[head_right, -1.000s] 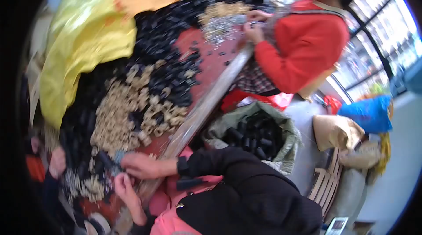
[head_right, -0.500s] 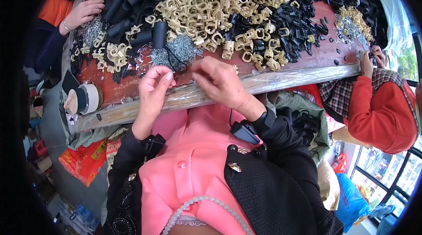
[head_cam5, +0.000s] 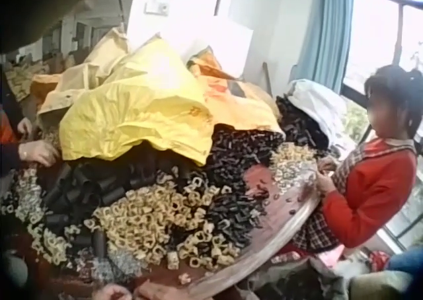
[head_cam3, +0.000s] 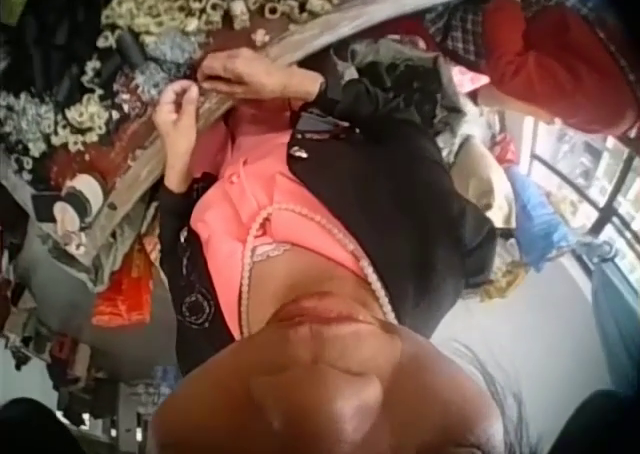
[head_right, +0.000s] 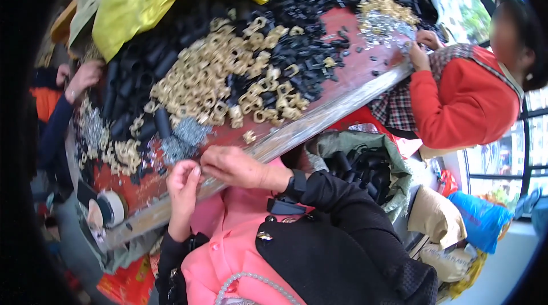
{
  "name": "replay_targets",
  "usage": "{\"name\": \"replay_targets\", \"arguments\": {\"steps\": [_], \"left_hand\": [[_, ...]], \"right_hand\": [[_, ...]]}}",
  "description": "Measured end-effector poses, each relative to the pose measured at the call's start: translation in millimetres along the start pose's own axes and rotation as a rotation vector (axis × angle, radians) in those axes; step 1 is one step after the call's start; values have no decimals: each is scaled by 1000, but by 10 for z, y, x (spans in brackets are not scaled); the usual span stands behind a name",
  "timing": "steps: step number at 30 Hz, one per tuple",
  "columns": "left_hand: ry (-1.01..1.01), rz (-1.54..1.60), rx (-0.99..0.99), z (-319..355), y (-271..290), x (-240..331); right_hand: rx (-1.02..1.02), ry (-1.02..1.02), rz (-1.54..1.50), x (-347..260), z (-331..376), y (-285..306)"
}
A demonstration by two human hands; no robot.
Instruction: The person assembles components by hand, picking up a black plastic housing and inserting a small metal pin and a beige plastic clip into it. They align the parts and press them together before placing the completed assembly onto the table.
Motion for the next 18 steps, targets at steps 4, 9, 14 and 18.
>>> {"name": "replay_targets", "arguments": {"steps": [4, 9, 14, 18], "left_hand": [[84, 70, 8, 6, -41, -89], [65, 53, -29, -74, -187, -46], [92, 26, -48, -140, -268, -38], [101, 1, -53, -203, -321, -68]], "right_hand": [[42, -25, -58, 33, 17, 85], [46, -36, -75, 86, 94, 177], [77, -17, -75, 132, 114, 286], [94, 31, -36, 163, 156, 352]]}}
Point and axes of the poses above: each hand's wrist, its own z-axis away from the middle knuckle, its own y-axis out of the back of the hand, x = y × z, the point moved 10 cm from there along -z, towards the middle knuckle
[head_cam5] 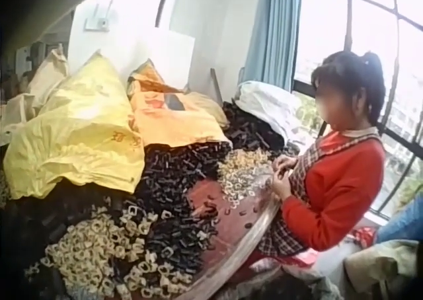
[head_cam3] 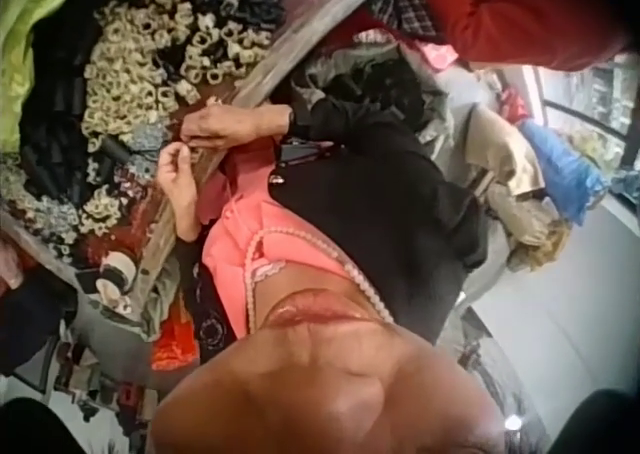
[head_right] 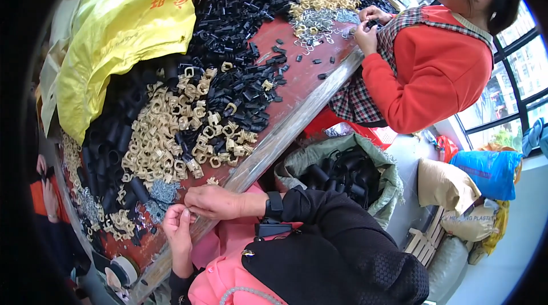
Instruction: The person assembles components by hand, picking up a black plastic housing and inserting a small metal pin and a beige plastic clip into it. They align the parts and press them together before placing the completed assembly onto the table.
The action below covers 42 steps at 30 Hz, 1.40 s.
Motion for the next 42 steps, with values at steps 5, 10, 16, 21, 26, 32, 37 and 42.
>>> {"name": "replay_targets", "arguments": {"steps": [5, 10, 16, 21, 26, 32, 37, 42], "left_hand": [[-24, -39, -7, -83, -110, 82], [-12, -7, -14, -72, -29, -101], [15, -108, -30, -43, -99, 68], [6, -132, -50, -7, -127, 180], [-51, -69, 12, 20, 96, 191], [-115, -141, 155, 104, 508, 320], [-248, -442, 395, 240, 1116, 512], [-231, -593, 589, 383, 1629, 553]], "right_hand": [[-35, 12, 25, 4, 36, 59], [32, 24, -67, 62, 47, -18], [72, -19, -86, 86, 48, 56], [61, -63, -119, 117, 14, 113], [33, -47, 17, 198, -75, 71], [34, -28, 257, 182, -194, 215], [45, -108, 373, 180, -197, 214], [28, -143, 347, 233, -169, 112]]}}
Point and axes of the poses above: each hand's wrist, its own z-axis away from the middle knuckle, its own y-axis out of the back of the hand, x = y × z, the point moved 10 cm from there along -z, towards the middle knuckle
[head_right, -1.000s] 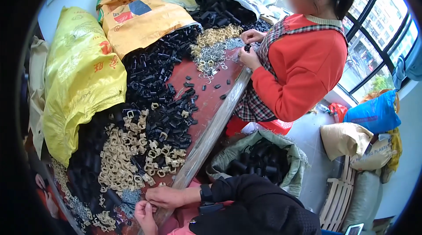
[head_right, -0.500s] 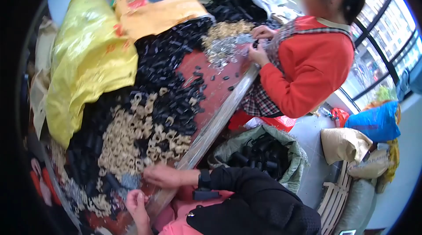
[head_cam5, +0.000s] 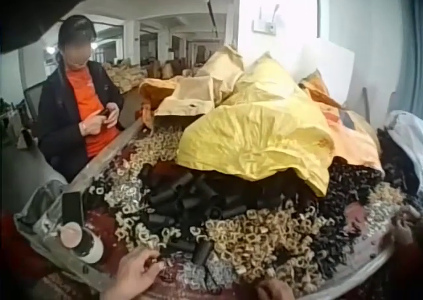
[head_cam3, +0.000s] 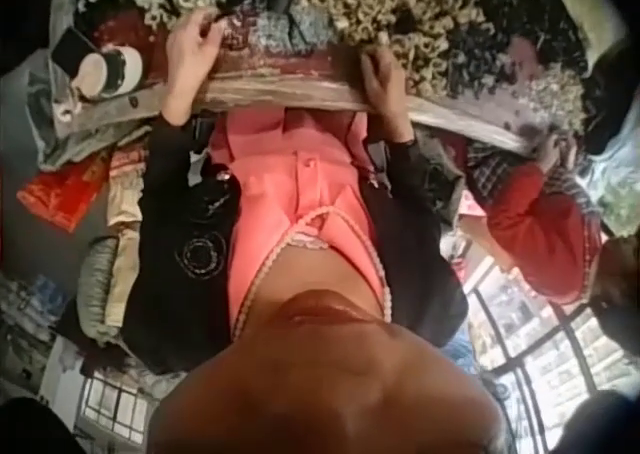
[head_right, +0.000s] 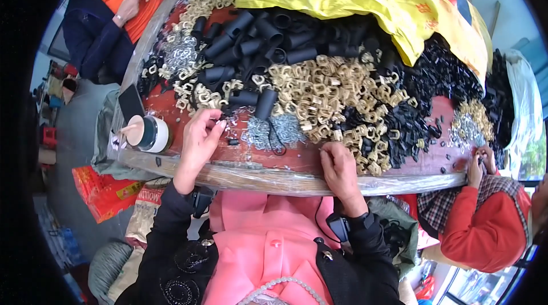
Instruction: The person assembles components by hand, picking up a black plastic housing and inserting a small metal pin and a beige plastic clip into it. They align the parts and press them together before placing the completed assembly onto the table.
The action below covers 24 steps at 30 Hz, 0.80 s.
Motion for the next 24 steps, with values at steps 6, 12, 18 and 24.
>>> {"name": "replay_targets", "arguments": {"steps": [6, 12, 18, 24], "left_hand": [[-132, -296, 26, -35, 25, -12], [-99, -162, -47, -61, -100, 133], [-194, 7, -240, -232, -578, 792], [-653, -64, -366, -358, -1413, 1752]], "right_hand": [[-4, -133, 13, 52, 13, 6], [65, -47, 17, 50, -18, 93], [93, -3, -32, -9, -22, 169], [54, -20, -95, 54, -9, 187]]}}
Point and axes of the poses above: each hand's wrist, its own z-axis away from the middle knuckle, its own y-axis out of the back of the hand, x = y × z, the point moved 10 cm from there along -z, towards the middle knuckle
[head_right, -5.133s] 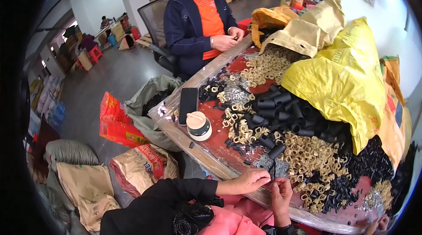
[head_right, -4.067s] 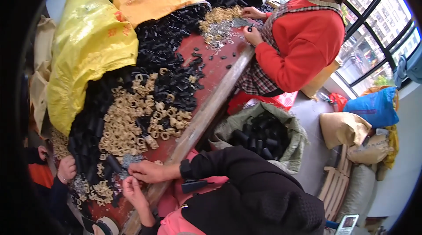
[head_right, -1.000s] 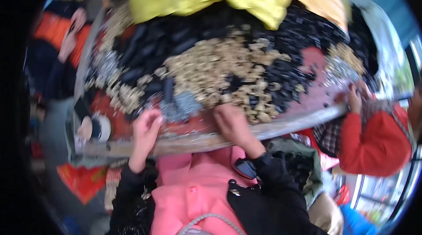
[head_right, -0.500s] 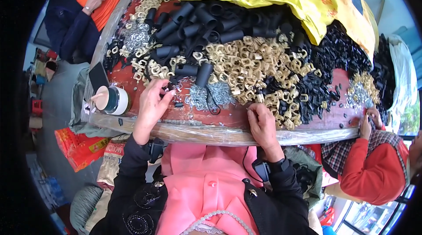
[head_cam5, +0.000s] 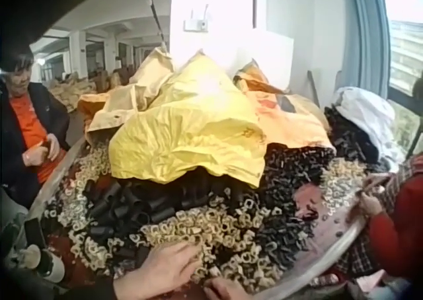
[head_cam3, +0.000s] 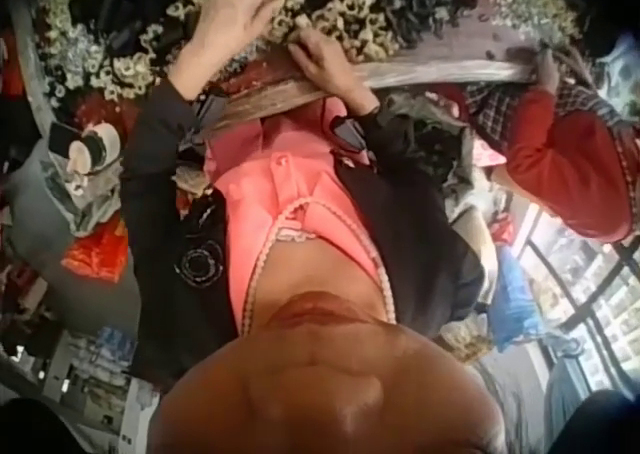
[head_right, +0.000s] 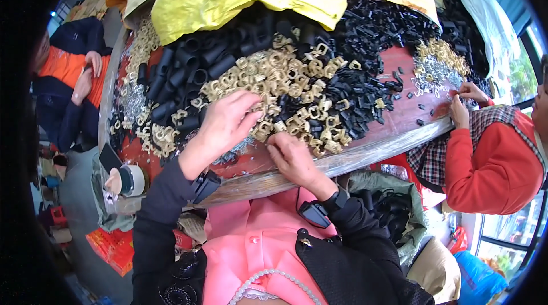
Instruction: The person assembles components by hand, picking up a black plastic housing and inserting a small metal pin and a beige plastic clip into it. They align the parts and press them together before placing the completed assembly onto the table.
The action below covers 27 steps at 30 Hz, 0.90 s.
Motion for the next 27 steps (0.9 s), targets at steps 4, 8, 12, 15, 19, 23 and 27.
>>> {"name": "replay_targets", "arguments": {"steps": [4, 8, 12, 15, 19, 23, 27], "left_hand": [[-154, 54, -121, -525, -620, 147], [-153, 81, -93, -1002, -998, 114], [-38, -120, -52, -1299, -1198, 13], [79, -287, -75, -1416, -1193, -1], [149, -388, -219, -1477, -1365, -133], [130, -419, -202, -1450, -1336, -130], [-122, -343, 4, -1339, -1109, 151]], "right_hand": [[-38, 9, -63, 31, -8, -44], [-38, 32, -144, -9, 5, -48], [-4, 43, -171, 70, 17, -32], [-35, 78, -135, 24, 14, -28], [-44, 69, -148, 13, 17, -11], [-46, 72, -163, 11, 10, -6], [-37, 78, -150, -6, 25, 16]]}}
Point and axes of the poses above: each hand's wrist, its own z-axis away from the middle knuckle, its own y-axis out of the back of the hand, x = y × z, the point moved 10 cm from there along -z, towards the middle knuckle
